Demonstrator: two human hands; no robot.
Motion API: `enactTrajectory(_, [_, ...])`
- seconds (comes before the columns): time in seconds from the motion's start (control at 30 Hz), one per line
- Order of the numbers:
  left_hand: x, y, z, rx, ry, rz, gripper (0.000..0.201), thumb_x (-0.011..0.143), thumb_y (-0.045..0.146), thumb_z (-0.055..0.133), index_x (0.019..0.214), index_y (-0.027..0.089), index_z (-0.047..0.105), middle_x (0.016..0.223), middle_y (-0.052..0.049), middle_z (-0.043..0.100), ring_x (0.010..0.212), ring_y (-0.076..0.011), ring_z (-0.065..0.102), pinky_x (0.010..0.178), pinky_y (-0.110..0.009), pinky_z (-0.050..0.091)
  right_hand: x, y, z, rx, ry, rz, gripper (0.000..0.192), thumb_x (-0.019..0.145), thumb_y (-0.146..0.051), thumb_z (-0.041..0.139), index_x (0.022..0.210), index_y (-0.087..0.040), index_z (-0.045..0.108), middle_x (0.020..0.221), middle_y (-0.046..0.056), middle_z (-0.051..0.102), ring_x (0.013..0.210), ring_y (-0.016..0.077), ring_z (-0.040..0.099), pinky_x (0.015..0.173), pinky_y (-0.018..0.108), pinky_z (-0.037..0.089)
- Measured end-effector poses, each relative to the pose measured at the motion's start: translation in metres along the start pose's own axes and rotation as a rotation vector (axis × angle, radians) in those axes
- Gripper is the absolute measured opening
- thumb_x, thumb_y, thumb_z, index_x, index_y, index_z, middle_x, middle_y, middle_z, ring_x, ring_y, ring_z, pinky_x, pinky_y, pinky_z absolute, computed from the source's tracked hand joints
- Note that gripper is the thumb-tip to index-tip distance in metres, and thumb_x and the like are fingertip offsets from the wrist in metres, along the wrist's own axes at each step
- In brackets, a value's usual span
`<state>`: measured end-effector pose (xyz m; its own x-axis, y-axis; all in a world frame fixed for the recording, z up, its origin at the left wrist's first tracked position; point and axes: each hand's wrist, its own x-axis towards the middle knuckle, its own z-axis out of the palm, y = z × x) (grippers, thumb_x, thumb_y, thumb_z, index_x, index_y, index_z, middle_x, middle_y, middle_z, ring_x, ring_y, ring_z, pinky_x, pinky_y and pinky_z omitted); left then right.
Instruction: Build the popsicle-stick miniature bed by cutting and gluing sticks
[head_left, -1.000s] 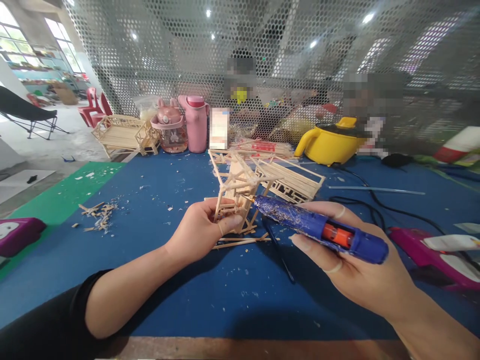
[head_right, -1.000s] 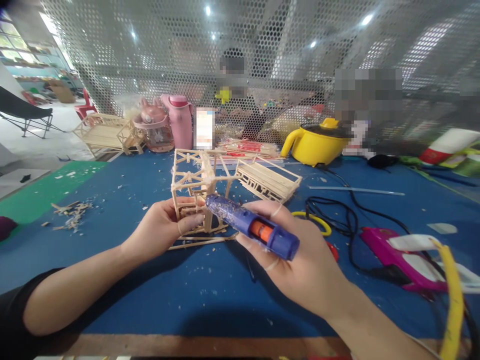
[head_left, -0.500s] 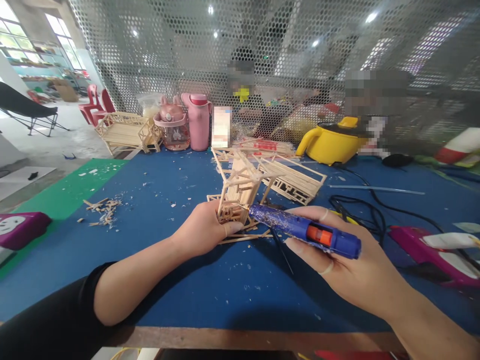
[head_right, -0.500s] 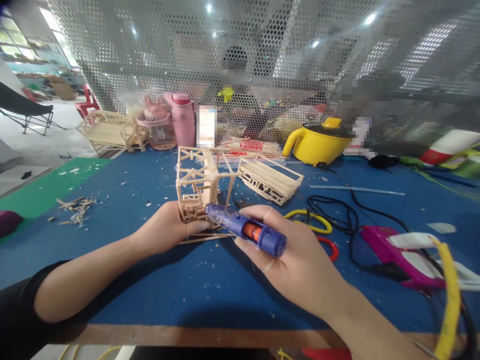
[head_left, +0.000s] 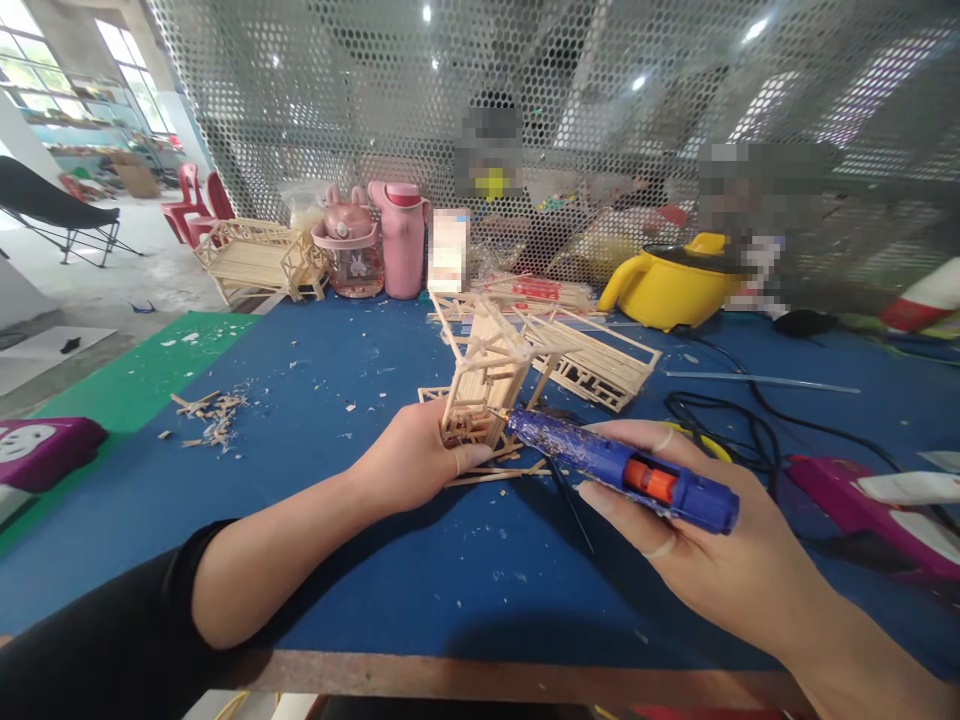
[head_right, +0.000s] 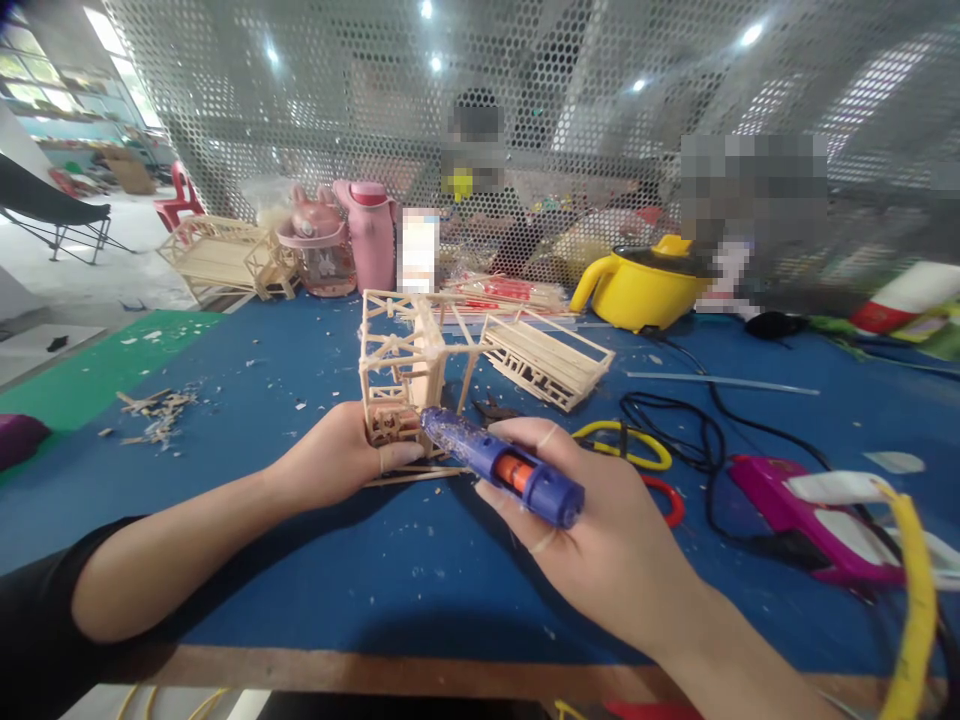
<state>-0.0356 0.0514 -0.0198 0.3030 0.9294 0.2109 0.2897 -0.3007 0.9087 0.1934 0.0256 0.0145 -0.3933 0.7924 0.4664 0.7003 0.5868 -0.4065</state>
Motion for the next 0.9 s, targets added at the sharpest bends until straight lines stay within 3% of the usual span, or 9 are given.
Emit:
enactTrajectory(0.47, [0.0, -0.001, 0.001, 0.003, 0.006, -0.02, 0.016, 0.073, 0.023, 0.06, 0.084, 0.022, 0.071, 0.08, 0.001, 0.072, 0.083, -0.0201, 0.065, 0.076, -0.032, 0.052, -0.004, -0.002, -0.006, 0.021, -0.011, -0.043, 0.024, 0.08, -0.035, 0.059, 0.103, -0.028, 0.055, 0.085, -0.001, 0.069, 0.072, 0.0171, 0.067, 0.064, 0.026, 0.053])
enactTrajectory(0.53, [0.0, -0.001, 0.002, -0.001, 0.001, -0.03, 0.017, 0.072, 0.023, 0.06, 0.085, 0.022, 0.071, 0.082, 0.001, 0.072, 0.083, -0.0203, 0.065, 0.077, -0.032, 0.052, -0.007, -0.002, -0.008, 0.036, 0.025, -0.062, 0.027, 0.079, -0.035, 0.06, 0.105, -0.03, 0.054, 0.089, 0.0, 0.069, 0.075, 0.0182, 0.067, 0.067, 0.028, 0.054])
enactTrajectory(0.63, [0.001, 0.0, 0.001, -0.014, 0.007, -0.031, 0.019, 0.071, 0.023, 0.061, 0.087, 0.023, 0.071, 0.085, 0.001, 0.072, 0.084, -0.0211, 0.065, 0.078, -0.033, 0.052, -0.005, 0.001, -0.013, 0.027, 0.211, -0.04, 0.029, 0.078, -0.035, 0.06, 0.106, -0.031, 0.055, 0.096, 0.002, 0.066, 0.082, 0.0214, 0.065, 0.075, 0.034, 0.054])
enactTrajectory(0.73, [0.001, 0.001, -0.003, -0.022, -0.015, -0.046, 0.024, 0.071, 0.025, 0.062, 0.093, 0.021, 0.069, 0.093, -0.002, 0.072, 0.09, -0.0225, 0.064, 0.081, -0.035, 0.05, 0.012, 0.016, -0.024, -0.119, 0.403, 0.019, 0.021, 0.08, -0.037, 0.056, 0.098, -0.026, 0.059, 0.103, 0.008, 0.063, 0.096, 0.0275, 0.062, 0.085, 0.042, 0.05])
enactTrajectory(0.83, [0.0, 0.004, -0.012, -0.02, -0.051, -0.111, 0.032, 0.071, 0.031, 0.065, 0.101, 0.019, 0.063, 0.099, -0.005, 0.07, 0.091, -0.0231, 0.064, 0.082, -0.035, 0.05, 0.038, 0.046, -0.039, -0.327, 0.362, 0.137, 0.033, 0.079, -0.041, 0.055, 0.106, -0.023, 0.058, 0.102, 0.011, 0.066, 0.092, 0.0306, 0.064, 0.078, 0.043, 0.05])
enactTrajectory(0.9, [-0.001, 0.006, -0.018, -0.004, -0.05, -0.137, 0.041, 0.069, 0.037, 0.068, 0.103, 0.018, 0.058, 0.099, -0.006, 0.069, 0.088, -0.0227, 0.064, 0.078, -0.035, 0.05, 0.055, 0.071, -0.047, -0.452, 0.216, 0.223, 0.045, 0.075, -0.045, 0.06, 0.112, -0.022, 0.055, 0.089, 0.012, 0.069, 0.077, 0.0324, 0.065, 0.063, 0.042, 0.05])
